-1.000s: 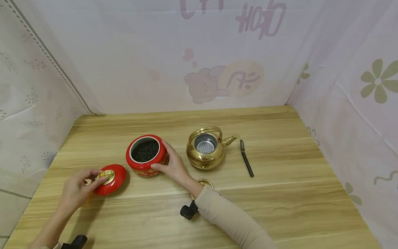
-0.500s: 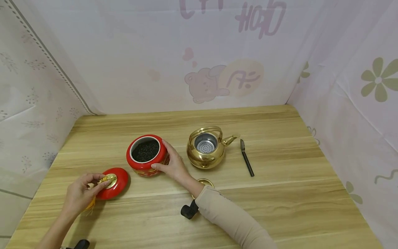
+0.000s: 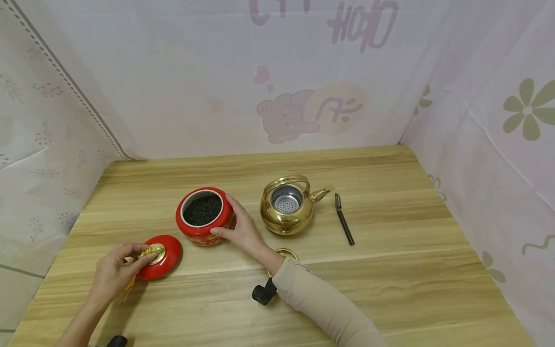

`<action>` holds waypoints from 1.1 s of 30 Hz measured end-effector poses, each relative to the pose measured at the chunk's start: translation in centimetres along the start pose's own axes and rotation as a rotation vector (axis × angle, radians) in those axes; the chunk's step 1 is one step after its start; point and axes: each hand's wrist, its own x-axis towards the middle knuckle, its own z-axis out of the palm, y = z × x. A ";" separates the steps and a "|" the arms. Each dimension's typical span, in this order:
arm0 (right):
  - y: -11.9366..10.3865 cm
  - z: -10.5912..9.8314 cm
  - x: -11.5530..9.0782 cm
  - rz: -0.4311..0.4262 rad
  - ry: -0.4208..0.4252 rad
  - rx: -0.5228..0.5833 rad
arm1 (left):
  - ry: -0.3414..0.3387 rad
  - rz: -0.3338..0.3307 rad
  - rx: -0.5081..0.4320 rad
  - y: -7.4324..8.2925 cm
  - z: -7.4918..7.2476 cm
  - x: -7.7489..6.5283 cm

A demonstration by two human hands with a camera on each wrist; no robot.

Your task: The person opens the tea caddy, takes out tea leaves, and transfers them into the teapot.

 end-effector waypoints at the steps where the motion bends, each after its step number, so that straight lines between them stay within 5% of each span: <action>1: 0.0 0.0 0.0 0.000 0.000 0.000 | -0.002 -0.002 0.003 0.0 0.0 0.0; 20: 3.5 0.1 1.1 -0.012 0.016 -0.016 | -0.049 -0.048 0.010 -0.2 0.3 -0.3; 25: 3.3 -0.4 0.6 -0.006 0.035 -0.077 | -0.057 -0.015 -0.013 0.0 -0.3 0.5; 33: 2.9 -1.5 -1.4 -0.113 0.064 -0.137 | -0.091 0.029 -0.119 2.1 -1.2 2.7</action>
